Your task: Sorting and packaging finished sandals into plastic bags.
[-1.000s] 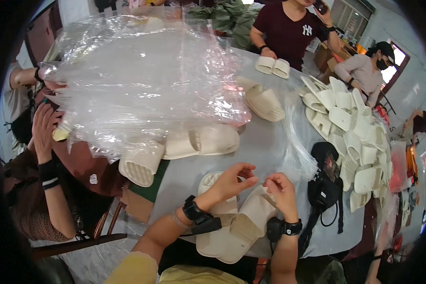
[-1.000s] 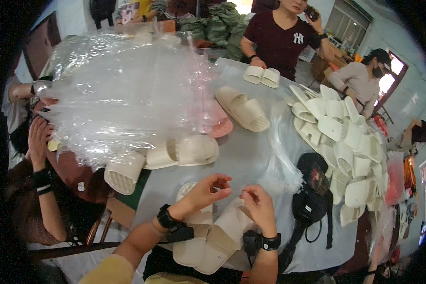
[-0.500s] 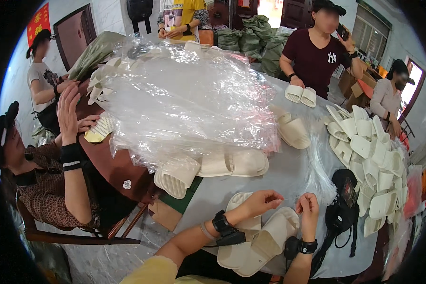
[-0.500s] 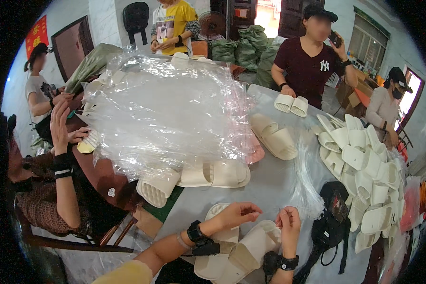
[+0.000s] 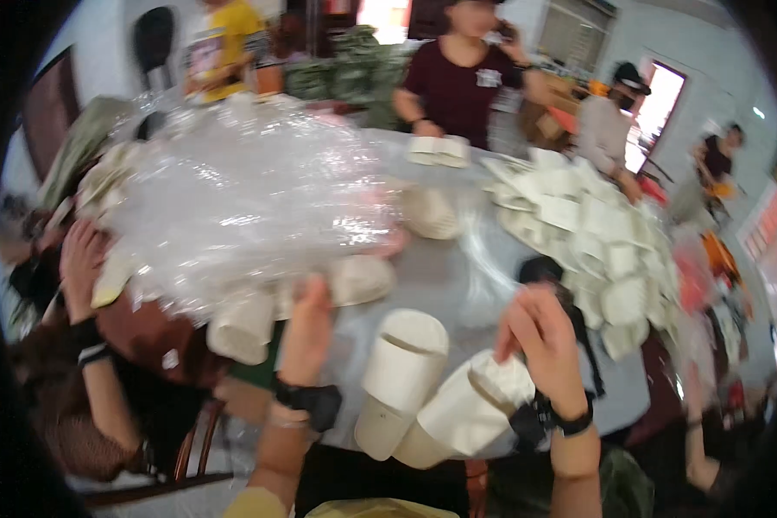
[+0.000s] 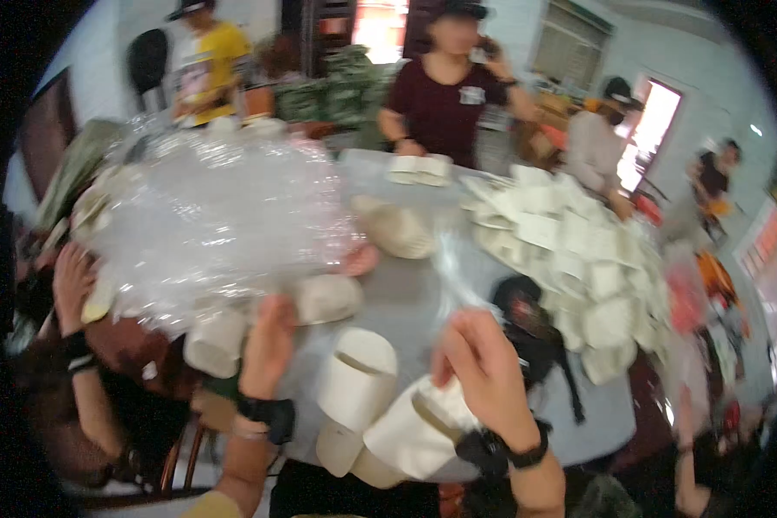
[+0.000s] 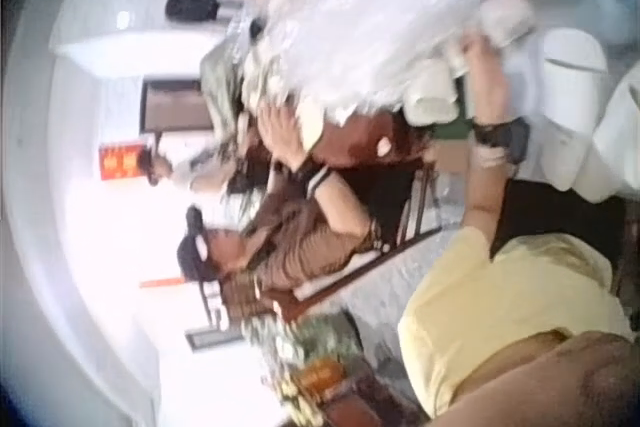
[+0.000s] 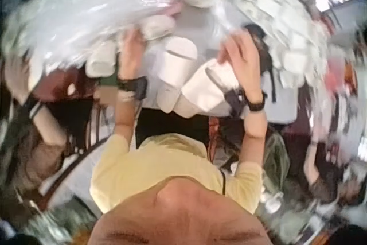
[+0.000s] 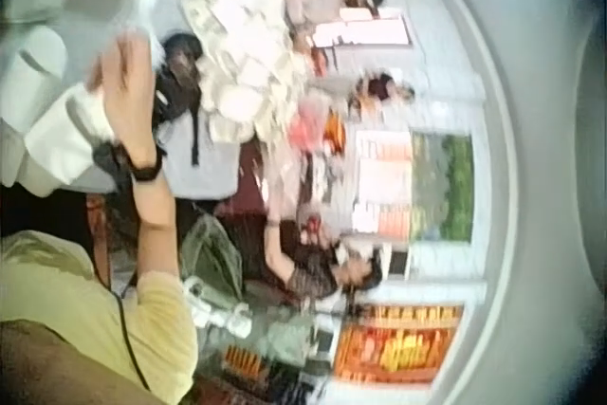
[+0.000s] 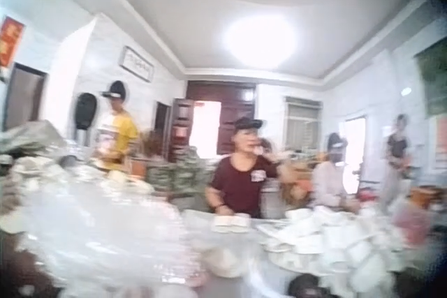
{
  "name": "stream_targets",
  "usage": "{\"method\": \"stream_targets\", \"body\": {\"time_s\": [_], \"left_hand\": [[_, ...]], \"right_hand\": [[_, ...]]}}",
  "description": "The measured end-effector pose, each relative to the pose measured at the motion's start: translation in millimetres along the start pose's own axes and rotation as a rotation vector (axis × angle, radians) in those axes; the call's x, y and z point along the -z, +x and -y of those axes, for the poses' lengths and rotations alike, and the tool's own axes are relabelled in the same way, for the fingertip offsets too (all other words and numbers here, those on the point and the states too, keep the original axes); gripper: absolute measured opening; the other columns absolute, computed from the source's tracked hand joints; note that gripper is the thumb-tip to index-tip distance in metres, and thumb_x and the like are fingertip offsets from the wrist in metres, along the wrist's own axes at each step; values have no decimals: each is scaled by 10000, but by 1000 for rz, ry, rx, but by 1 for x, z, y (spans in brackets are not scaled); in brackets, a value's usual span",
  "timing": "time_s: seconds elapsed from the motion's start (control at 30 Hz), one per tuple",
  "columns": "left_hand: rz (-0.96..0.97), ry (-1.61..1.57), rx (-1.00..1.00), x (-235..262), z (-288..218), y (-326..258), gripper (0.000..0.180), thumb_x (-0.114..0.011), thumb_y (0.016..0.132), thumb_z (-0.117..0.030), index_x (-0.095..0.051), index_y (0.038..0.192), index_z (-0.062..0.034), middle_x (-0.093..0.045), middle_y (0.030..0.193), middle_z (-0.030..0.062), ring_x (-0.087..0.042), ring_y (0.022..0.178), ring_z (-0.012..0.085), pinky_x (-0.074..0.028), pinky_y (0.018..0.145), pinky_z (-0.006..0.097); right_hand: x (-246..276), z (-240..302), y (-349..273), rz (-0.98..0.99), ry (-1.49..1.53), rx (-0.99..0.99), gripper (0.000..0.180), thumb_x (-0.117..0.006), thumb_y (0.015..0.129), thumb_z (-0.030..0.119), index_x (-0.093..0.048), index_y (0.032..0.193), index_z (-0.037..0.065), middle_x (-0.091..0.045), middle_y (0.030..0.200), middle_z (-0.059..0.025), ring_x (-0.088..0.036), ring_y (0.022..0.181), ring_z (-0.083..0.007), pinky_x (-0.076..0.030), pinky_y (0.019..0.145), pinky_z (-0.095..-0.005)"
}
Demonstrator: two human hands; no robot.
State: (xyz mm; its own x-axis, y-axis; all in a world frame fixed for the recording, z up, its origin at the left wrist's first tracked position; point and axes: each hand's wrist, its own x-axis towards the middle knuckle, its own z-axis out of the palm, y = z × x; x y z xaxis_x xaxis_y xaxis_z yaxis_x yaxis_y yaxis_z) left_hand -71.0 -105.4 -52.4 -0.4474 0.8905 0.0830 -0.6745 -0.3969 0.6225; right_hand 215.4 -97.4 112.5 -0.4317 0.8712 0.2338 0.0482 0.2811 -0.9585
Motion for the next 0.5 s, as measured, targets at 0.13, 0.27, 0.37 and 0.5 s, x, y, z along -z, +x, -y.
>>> {"method": "stream_targets", "body": {"time_s": [0.13,0.27,0.37,0.5], "left_hand": [[-64,20,-51,-2,-16,1,155,-538,877,-249,-541,969,-124,-552,917,-29,-491,830,87,-368,732,247],[-115,58,-132,8,-12,8,194,-577,856,-274,-534,979,-130,-536,894,-45,-472,826,65,-342,743,242],[-99,101,-170,18,-14,6,251,-593,843,-297,-529,1013,-124,-540,948,-41,-472,853,66,-327,752,233],[-186,112,-278,5,-14,-2,390,-580,853,-280,-426,1144,-70,-510,1080,14,-466,963,99,-333,858,250]], "right_hand": [[79,51,39,-302,-111,222,156,-441,907,179,-452,865,29,-509,666,-49,-523,559,-115,-429,506,-218],[220,94,38,-915,-124,522,154,-458,871,171,-480,836,23,-515,694,-58,-565,623,-151,-479,546,-246],[299,87,6,-1309,-58,598,153,-439,858,153,-483,833,8,-523,713,-58,-544,581,-148,-470,552,-256],[396,0,-25,-1212,-459,229,179,-507,812,170,-521,876,3,-569,822,-123,-589,744,-203,-487,649,-300]]}}
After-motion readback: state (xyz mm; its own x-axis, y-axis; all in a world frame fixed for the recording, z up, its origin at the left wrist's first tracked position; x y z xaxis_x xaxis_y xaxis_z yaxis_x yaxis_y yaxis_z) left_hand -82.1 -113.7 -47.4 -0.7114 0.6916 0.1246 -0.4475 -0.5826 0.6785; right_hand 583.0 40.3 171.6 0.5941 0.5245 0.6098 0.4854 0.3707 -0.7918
